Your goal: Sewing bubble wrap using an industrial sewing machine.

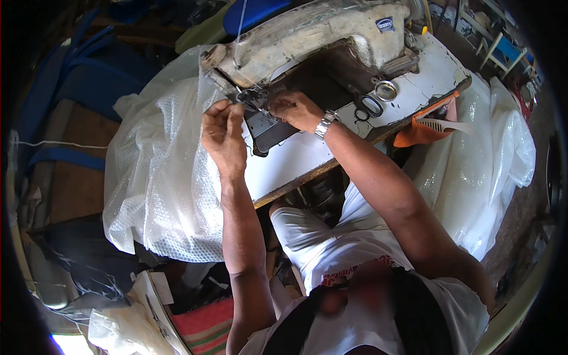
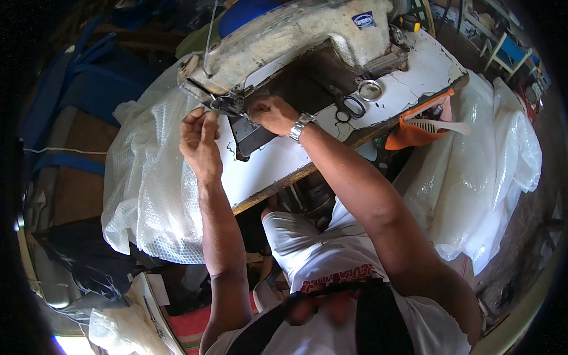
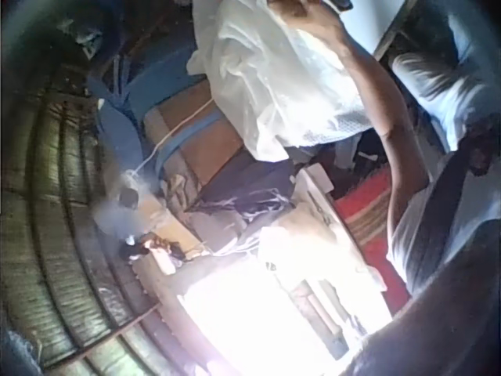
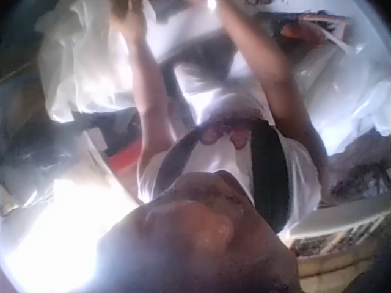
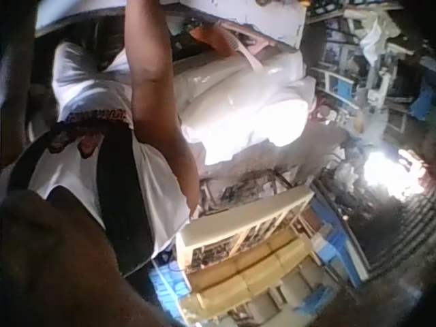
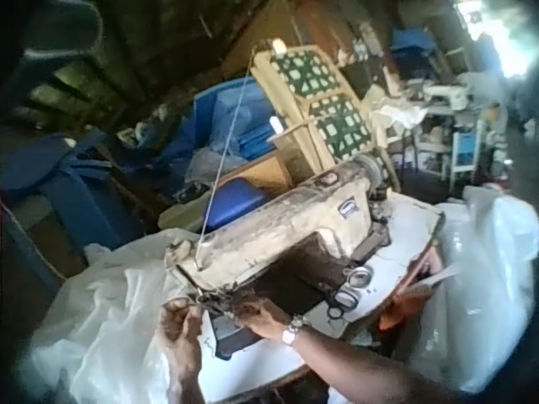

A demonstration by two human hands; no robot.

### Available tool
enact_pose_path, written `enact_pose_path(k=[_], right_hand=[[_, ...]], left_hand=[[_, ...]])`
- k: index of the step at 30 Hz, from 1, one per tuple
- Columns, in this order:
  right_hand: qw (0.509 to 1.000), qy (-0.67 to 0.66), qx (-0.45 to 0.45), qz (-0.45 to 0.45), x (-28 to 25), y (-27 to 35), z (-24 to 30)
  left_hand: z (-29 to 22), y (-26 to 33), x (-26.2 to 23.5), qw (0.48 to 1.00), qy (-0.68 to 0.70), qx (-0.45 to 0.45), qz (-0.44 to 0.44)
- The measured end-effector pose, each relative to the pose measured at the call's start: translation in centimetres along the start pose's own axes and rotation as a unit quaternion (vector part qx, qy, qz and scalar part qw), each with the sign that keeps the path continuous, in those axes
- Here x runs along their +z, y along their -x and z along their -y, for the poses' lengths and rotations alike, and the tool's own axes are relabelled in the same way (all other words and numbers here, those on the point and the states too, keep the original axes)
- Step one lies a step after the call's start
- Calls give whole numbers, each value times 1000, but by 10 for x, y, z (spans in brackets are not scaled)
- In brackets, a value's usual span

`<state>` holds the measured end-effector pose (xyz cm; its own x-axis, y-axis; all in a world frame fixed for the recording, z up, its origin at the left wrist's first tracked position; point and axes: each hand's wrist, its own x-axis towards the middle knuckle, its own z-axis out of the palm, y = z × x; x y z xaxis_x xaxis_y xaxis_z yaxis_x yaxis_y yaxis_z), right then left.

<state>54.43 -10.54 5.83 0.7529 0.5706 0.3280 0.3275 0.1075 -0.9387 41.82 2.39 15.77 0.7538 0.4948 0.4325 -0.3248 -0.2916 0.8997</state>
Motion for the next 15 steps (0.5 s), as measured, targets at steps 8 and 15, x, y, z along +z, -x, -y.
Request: enact_pose_path(k=[8, 15], right_hand=[[918, -385, 94, -36, -20, 22, 13], [999, 10, 16, -31, -4, 24, 4]], left_hand=[[26, -2, -13, 996, -25, 4, -90], [72, 5, -33, 972, -231, -49, -1]])
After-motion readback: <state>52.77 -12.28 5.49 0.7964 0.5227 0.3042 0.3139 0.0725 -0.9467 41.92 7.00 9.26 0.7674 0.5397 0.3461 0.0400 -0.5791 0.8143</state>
